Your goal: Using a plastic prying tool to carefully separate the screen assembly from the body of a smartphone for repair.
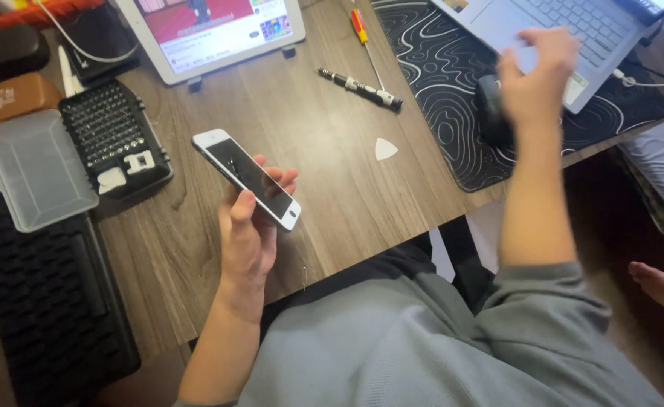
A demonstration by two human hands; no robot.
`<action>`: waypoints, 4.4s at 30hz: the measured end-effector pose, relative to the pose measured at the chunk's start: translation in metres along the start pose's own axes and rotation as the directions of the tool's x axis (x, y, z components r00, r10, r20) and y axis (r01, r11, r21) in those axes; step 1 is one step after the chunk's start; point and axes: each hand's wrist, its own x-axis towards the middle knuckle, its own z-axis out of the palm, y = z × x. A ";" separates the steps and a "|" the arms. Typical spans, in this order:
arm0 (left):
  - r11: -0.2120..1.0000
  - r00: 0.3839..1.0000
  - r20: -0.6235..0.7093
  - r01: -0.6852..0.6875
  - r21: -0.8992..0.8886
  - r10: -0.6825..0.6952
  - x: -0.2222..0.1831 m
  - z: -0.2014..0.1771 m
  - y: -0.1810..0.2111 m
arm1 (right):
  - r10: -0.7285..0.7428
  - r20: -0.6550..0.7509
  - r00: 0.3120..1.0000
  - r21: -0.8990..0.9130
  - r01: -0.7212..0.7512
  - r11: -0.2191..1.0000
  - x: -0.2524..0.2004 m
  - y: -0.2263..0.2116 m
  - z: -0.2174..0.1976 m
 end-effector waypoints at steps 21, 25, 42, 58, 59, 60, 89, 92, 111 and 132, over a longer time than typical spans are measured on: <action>0.998 0.999 -0.054 -0.006 -0.064 0.002 0.004 0.001 -0.007 | 0.036 0.147 0.988 -0.039 -0.030 0.999 -0.078 -0.028 0.000; 1.000 0.995 -0.091 0.030 -0.010 -0.030 0.001 0.007 0.003 | 0.060 0.172 0.983 0.040 -0.068 0.997 -0.074 -0.036 -0.003; 1.000 0.998 -0.055 0.002 -0.003 -0.002 0.001 0.004 0.003 | 0.102 0.082 0.991 -0.121 -0.091 0.988 -0.085 -0.032 0.001; 1.000 0.998 -0.066 0.016 0.015 -0.015 0.001 0.004 0.005 | 0.217 0.074 0.973 -0.126 -0.207 0.970 -0.082 -0.042 -0.007; 1.000 0.998 -0.068 0.014 0.007 -0.013 0.002 0.003 0.004 | 0.221 0.077 0.972 -0.129 -0.210 0.969 -0.082 -0.041 -0.006; 1.000 0.997 -0.071 0.012 0.000 -0.012 0.002 0.003 0.004 | 0.225 0.079 0.971 -0.133 -0.213 0.968 -0.082 -0.040 -0.005; 0.999 0.995 -0.101 0.029 0.019 -0.027 0.001 0.007 0.007 | 0.279 0.073 0.958 -0.207 -0.259 0.944 -0.080 -0.043 -0.007; 0.999 0.994 -0.104 0.031 0.025 -0.028 0.001 0.007 0.008 | 0.290 0.078 0.954 -0.212 -0.268 0.940 -0.077 -0.046 -0.009; 0.991 0.998 0.014 -0.056 -0.119 0.058 0.005 -0.003 -0.004 | -0.171 -0.133 0.976 -0.023 0.170 0.985 -0.071 -0.085 -0.008; 0.936 0.911 0.235 -0.301 -0.182 0.338 -0.002 -0.006 0.020 | 0.197 0.678 0.708 -0.151 -0.128 0.980 -0.046 -0.125 0.031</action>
